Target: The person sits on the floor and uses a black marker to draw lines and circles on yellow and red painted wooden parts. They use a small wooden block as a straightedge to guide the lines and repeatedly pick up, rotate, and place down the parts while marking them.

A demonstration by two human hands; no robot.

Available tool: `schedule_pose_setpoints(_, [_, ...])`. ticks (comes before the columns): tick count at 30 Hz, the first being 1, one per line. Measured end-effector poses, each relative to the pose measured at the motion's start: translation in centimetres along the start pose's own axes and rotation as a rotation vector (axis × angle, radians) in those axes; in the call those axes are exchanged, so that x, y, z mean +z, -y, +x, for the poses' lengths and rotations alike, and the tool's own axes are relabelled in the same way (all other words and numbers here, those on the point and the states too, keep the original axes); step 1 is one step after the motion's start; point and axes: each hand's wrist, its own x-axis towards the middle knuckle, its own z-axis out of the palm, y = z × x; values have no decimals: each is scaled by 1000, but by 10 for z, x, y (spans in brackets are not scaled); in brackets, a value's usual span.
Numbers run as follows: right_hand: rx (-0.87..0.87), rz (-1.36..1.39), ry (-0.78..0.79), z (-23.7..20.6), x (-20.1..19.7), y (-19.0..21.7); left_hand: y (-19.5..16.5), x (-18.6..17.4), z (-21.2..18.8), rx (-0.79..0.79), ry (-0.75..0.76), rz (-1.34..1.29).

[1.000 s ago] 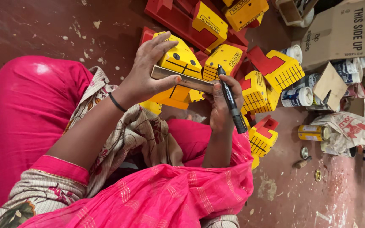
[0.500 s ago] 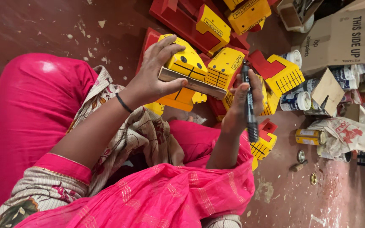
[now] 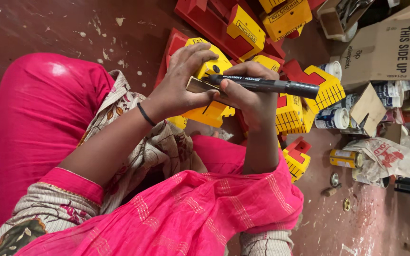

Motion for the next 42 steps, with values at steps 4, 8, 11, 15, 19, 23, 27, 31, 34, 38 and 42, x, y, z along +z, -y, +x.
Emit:
schedule_pose_setpoints(4, [-99, -177, 47, 7, -2, 1, -1, 0, 2, 14, -5, 11])
schedule_pose_setpoints(8, [-228, -360, 164, 21, -10, 4, -1, 0, 1, 7, -12, 11])
schedule_pose_setpoints(11, [-250, -491, 242, 29, -17, 10, -1, 0, 0, 0, -9, 2])
schedule_pose_setpoints(15, [-179, -606, 306, 30, -26, 24, -3, 0, 1, -6, -10, 7])
schedule_pose_setpoints(19, [-228, -770, 331, 22, -44, 32, -3, 2, 1, 1, -3, 15])
schedule_pose_setpoints(23, [-89, -921, 237, 5, -74, 20, -3, 8, 1, 13, -9, 26])
schedule_pose_setpoints(27, [-63, -679, 151, -18, -105, -2, -1, 10, 1, 20, 2, 20])
schedule_pose_setpoints(31, [-99, -235, -336, -61, -98, -37, 0, 12, 0, 5, 5, 20])
schedule_pose_setpoints(34, [-99, 20, -481, -80, -63, -77, 2, 16, -2, 9, 12, 23])
schedule_pose_setpoints(38, [-148, 280, -566, -85, -32, -120, 6, 19, -10, -15, 31, 115])
schedule_pose_setpoints(42, [-169, 319, -561, -83, -32, -133, 11, 19, -19, -27, 37, 184])
